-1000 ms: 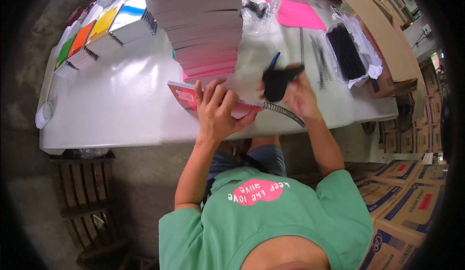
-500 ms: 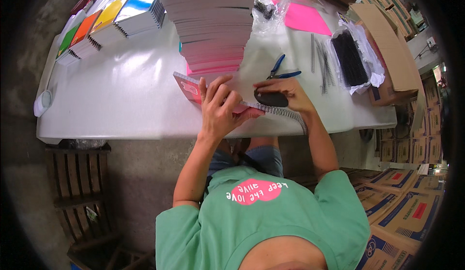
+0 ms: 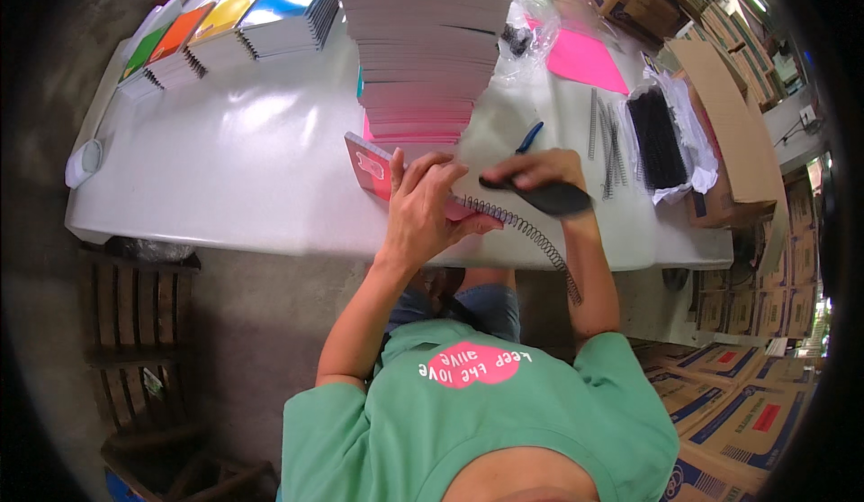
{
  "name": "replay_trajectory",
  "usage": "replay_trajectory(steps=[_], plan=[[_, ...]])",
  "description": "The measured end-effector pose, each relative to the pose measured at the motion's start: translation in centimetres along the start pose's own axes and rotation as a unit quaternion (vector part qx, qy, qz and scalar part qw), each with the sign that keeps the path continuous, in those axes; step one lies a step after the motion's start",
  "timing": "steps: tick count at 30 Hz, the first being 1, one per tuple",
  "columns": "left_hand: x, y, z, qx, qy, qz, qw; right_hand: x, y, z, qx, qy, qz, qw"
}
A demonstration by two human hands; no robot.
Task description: The person unloads notebooks from a large cardboard box and stacks them on a table, then picks up individual notebooks one at a time and threads a metal coil into the pre-punched holes using shears to trim the coil.
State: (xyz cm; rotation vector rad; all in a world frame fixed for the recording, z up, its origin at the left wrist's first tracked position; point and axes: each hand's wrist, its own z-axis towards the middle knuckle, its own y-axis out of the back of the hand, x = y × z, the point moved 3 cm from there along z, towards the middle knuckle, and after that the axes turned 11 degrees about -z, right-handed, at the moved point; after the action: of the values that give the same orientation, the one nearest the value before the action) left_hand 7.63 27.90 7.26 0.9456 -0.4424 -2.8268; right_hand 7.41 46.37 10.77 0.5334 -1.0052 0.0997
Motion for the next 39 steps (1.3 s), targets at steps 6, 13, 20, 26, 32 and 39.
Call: replay_trajectory(steps=[6,13,20,26,32,39], plan=[[0.4,0.0,0.2,-0.013,0.001,-0.015,1.000,-1.1,-0.3,0.6,-0.059,-0.032,0.089,0.994],[1.1,4.2,2.3,-0.021,0.040,0.127,0.991,-2.0,-0.4,1.5,-0.065,-0.084,-0.011,0.994],[1.9,2.3,1.7,-0.033,0.026,0.054,0.998,-2.1,-1.1,1.7,-0.115,-0.117,-0.011,0.986],[1.8,2.4,1.7,-0.086,0.034,0.037,0.995,-1.6,-0.7,0.2,-0.088,-0.107,-0.015,0.990],[3.4,1.6,0.6,-0.099,0.094,-0.032,0.990,-1.5,-1.3,1.6,-0.030,-0.044,0.053,0.997],[3.9,1.9,0.0,-0.087,0.091,-0.055,0.991,-2.0,-1.2,3.9,-0.010,-0.041,-0.055,0.998]])
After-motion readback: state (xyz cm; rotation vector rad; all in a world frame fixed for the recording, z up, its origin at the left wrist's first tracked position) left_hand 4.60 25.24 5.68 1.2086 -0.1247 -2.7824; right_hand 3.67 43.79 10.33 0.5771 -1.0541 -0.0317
